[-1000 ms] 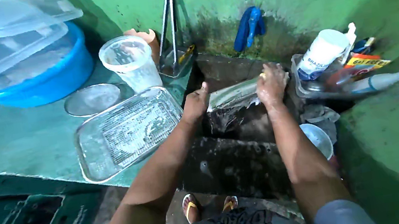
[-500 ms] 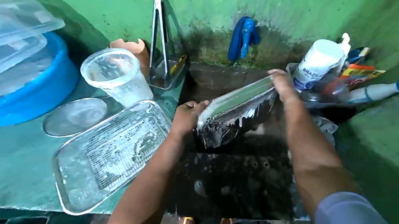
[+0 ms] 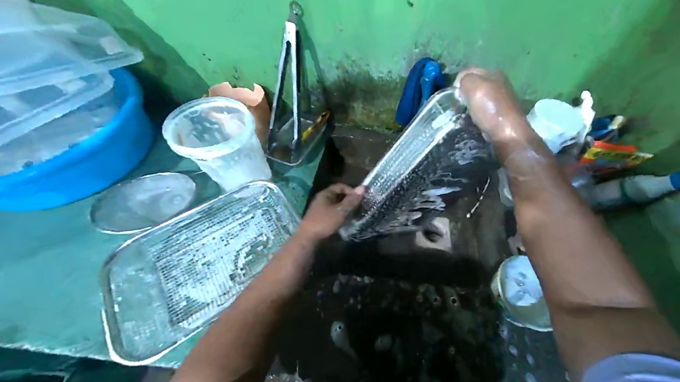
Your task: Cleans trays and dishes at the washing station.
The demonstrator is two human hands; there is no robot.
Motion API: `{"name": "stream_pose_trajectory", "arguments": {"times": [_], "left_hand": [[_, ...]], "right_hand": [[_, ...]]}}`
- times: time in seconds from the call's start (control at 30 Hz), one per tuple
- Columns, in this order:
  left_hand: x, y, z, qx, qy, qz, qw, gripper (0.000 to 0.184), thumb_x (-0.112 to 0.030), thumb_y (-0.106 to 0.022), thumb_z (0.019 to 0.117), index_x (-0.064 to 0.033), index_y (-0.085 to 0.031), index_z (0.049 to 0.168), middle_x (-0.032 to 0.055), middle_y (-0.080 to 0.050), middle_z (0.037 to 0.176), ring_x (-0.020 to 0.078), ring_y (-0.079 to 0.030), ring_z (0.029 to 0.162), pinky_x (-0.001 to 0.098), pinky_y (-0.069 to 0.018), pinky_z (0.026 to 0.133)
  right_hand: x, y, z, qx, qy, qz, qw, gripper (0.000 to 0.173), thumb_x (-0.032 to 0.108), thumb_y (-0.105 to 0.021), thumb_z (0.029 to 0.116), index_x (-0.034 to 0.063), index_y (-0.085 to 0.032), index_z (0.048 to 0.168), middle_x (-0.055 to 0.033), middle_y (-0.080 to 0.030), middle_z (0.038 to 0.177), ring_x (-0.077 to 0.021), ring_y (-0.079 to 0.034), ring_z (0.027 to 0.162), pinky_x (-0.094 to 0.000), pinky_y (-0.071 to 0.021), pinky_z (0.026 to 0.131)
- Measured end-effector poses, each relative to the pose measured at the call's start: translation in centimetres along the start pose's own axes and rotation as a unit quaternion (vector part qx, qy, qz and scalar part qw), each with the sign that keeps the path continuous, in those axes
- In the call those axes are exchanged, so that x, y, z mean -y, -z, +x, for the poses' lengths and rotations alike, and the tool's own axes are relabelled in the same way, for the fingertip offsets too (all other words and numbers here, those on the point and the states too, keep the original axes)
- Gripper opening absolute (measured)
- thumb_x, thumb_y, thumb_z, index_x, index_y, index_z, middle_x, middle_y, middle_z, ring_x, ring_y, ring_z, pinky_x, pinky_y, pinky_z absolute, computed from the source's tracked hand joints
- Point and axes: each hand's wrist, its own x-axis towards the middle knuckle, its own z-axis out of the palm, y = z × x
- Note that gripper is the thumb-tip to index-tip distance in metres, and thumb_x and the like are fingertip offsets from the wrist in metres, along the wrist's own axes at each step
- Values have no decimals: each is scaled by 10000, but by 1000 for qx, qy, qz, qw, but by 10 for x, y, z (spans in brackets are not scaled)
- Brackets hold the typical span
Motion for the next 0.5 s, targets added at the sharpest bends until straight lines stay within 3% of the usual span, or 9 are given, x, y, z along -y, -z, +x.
{"name": "stream_pose_trajectory", "arguments": {"times": [0.1, 0.2, 0.3, 0.37, 0.43, 0.5], "left_hand": [[-37, -14, -10, 34, -22, -24, 999, 385, -335, -417, 1118, -34, -631, 1229, 128, -667, 1076, 185, -633, 937, 427, -532, 865], [-55, -20, -21, 8, -47, -173, 984, 370, -349, -374, 1124, -84, -591, 1266, 53, -661, 1023, 96, -629, 849, 309, -548, 762], [-44, -18, -23, -20, -78, -311, 947, 291, -316, -413, 1109, -118, -597, 1216, 7, -663, 962, 76, -640, 819, 292, -559, 753], [-42, -21, -21, -38, -85, -358, 929, 269, -245, -415, 1106, -83, -600, 1218, 16, -656, 933, 95, -635, 807, 309, -558, 752], [-39, -20, -24, -58, -77, -382, 919, 295, -231, -410, 1108, -53, -602, 1244, 33, -654, 928, 106, -630, 795, 308, -557, 737], [-37, -9, -31, -67, -91, -404, 908, 320, -230, -410, 1109, -13, -592, 1258, 50, -662, 959, 108, -641, 822, 309, -563, 757]], "right_hand": [[61, -20, -27, 55, 47, -179, 981, 384, 276, -407, 1048, 17, -688, 1025, -237, -691, 1046, -418, -652, 1060, -674, -471, 851], [77, -59, -49, 107, 75, -282, 951, 388, 308, -442, 1045, 11, -693, 1056, -253, -702, 1061, -450, -657, 1089, -685, -477, 873], [73, -91, -67, 114, 144, -294, 938, 320, 289, -538, 1005, 25, -713, 1051, -222, -712, 1076, -420, -640, 1127, -645, -445, 963], [59, -91, -67, 89, 210, -284, 931, 265, 247, -583, 988, 19, -710, 1036, -244, -708, 1026, -457, -653, 1059, -679, -448, 911], [36, -75, -56, 68, 202, -306, 928, 287, 266, -583, 1009, 22, -703, 1102, -287, -699, 1037, -510, -662, 1018, -752, -466, 841], [15, -51, -33, 26, 168, -276, 946, 361, 259, -519, 1035, -25, -681, 1187, -325, -680, 1137, -496, -654, 1095, -733, -462, 918]]}}
